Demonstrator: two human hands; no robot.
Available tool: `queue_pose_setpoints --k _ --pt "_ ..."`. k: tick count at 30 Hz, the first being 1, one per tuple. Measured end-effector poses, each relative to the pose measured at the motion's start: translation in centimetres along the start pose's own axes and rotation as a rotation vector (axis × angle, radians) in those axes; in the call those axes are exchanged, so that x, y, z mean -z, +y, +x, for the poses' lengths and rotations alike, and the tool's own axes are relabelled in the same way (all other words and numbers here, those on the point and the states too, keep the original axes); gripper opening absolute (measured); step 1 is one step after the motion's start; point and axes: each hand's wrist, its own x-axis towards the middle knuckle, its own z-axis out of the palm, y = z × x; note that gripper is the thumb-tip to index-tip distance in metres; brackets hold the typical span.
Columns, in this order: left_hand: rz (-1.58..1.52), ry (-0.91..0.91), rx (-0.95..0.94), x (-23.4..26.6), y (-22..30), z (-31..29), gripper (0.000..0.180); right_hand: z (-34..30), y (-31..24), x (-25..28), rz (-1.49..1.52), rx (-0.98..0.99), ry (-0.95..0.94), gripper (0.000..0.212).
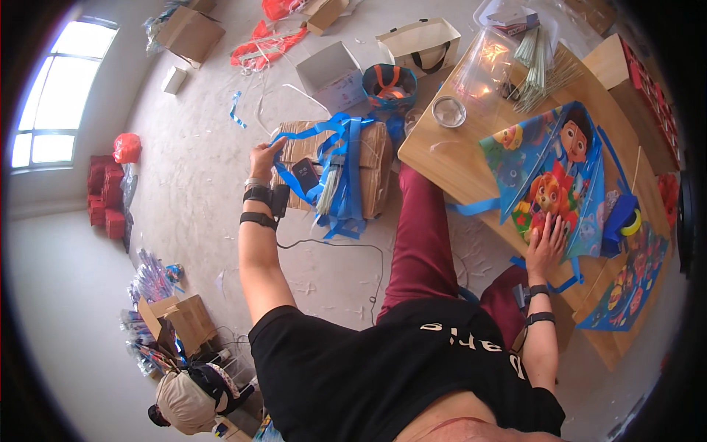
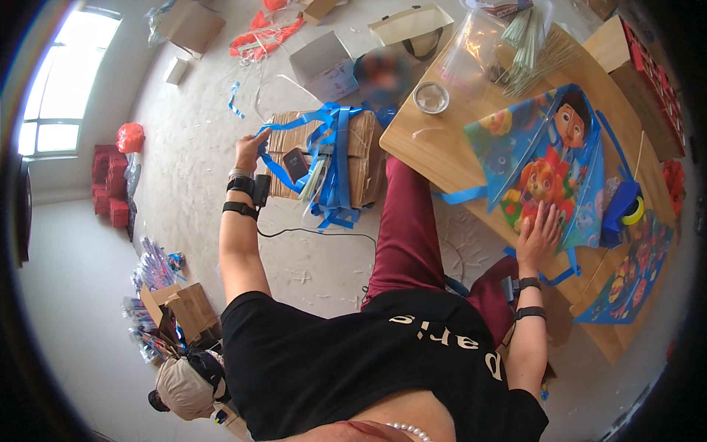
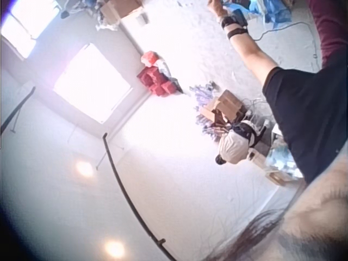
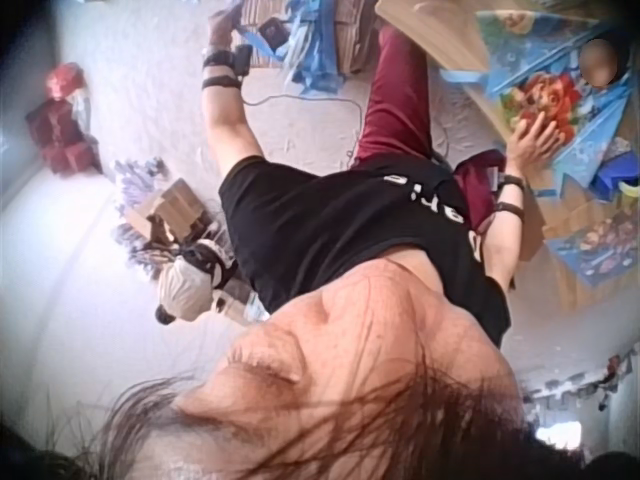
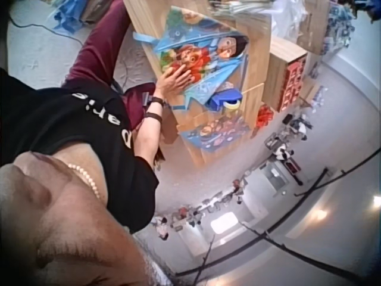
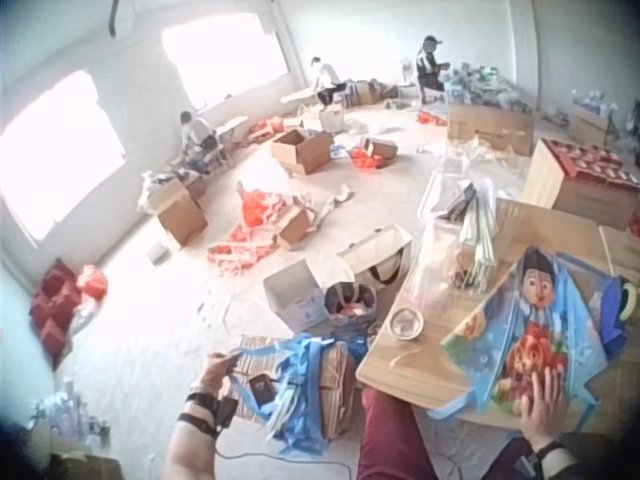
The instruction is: Assembling a cartoon-themed kite by folding the sheet, applying tape, and attaching blue ribbons.
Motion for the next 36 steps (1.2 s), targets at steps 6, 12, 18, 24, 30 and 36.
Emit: queue_pose_setpoints --k 6,12,18,24,30,36 --pt "-0.050 0.011 -0.238 5.8 4.9 1.1 0.026 0.0 -0.1 -0.1 0.024 0.000 0.021 0.056" --pt "0.275 -0.124 -0.264 6.0 13.3 -0.7 0.028 -0.4 0.4 -0.1 -0.024 -0.019 0.001 0.056" --pt "0.109 0.107 -0.486 5.9 19.8 -2.4 0.028 -0.6 0.7 -0.4 -0.006 -0.015 0.018 0.056" --pt "0.132 0.325 -0.561 6.6 24.5 -5.9 0.026 -1.2 1.5 -0.6 0.007 -0.023 0.048 0.056" --pt "0.261 0.388 -0.669 5.7 28.5 -13.1 0.025 -0.9 1.7 -0.4 0.027 -0.020 -0.014 0.059" --pt "0.179 -0.188 -0.834 -2.4 30.1 -22.7 0.025 0.5 2.4 -0.9 0.393 -0.031 0.128 0.059"
